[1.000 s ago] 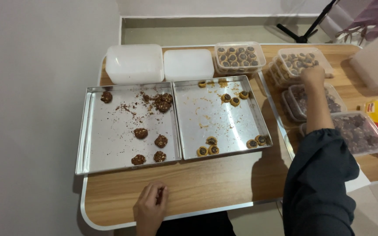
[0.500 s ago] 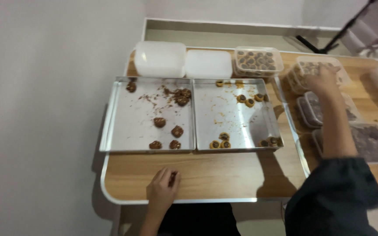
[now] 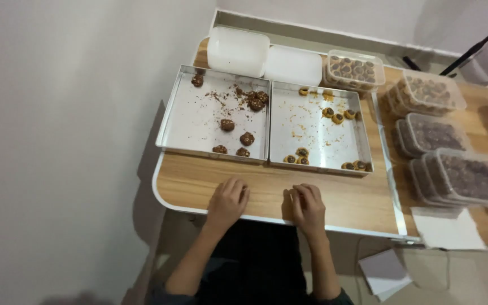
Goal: The person wipes out an empty plastic container with a tissue and then places small pastries from a metal tray into the container.
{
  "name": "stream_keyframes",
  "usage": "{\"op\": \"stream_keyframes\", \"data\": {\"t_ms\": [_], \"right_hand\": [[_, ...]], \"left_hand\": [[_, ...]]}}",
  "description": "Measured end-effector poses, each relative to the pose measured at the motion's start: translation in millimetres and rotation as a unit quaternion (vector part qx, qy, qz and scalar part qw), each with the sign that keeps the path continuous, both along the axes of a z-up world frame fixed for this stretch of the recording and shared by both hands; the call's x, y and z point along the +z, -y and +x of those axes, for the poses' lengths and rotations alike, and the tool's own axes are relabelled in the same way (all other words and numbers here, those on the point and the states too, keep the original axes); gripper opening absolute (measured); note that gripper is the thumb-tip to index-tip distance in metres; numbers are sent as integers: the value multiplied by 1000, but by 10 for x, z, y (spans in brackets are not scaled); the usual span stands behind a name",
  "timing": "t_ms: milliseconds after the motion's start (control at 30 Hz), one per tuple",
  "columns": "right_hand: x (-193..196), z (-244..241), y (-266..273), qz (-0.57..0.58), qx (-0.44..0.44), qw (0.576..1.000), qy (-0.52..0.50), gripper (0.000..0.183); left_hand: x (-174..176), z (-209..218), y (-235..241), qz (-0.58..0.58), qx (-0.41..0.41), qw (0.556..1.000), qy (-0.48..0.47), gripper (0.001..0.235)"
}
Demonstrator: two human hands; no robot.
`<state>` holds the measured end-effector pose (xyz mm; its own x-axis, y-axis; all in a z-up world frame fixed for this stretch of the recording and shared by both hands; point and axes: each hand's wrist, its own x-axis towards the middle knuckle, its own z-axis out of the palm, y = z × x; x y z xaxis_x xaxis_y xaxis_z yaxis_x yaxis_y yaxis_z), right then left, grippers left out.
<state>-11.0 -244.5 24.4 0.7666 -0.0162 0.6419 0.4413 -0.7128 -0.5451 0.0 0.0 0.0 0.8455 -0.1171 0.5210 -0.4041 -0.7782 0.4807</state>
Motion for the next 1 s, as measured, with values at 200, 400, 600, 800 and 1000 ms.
{"op": "stream_keyframes", "data": {"t_ms": [200,400,600,800,1000], "right_hand": [[138,6,-14,80,23,982,-171,14],[133,-36,40,175,27,965,-193,17],[89,-47,75,285,44,939,-189,17],[96,-44,61,327,47,926,-185,18],[74,-51,60,343,31,921,-184,16]], "left_hand": [[-3,7,-60,23,-38,999,13,8],[7,-5,-295,-78,-37,992,-92,27],[582,489,-821,-141,43,988,54,12],[1153,1418,-1216,-169,-12,974,148,11],[1070,2404,-1008,-125,-28,981,146,17]]}}
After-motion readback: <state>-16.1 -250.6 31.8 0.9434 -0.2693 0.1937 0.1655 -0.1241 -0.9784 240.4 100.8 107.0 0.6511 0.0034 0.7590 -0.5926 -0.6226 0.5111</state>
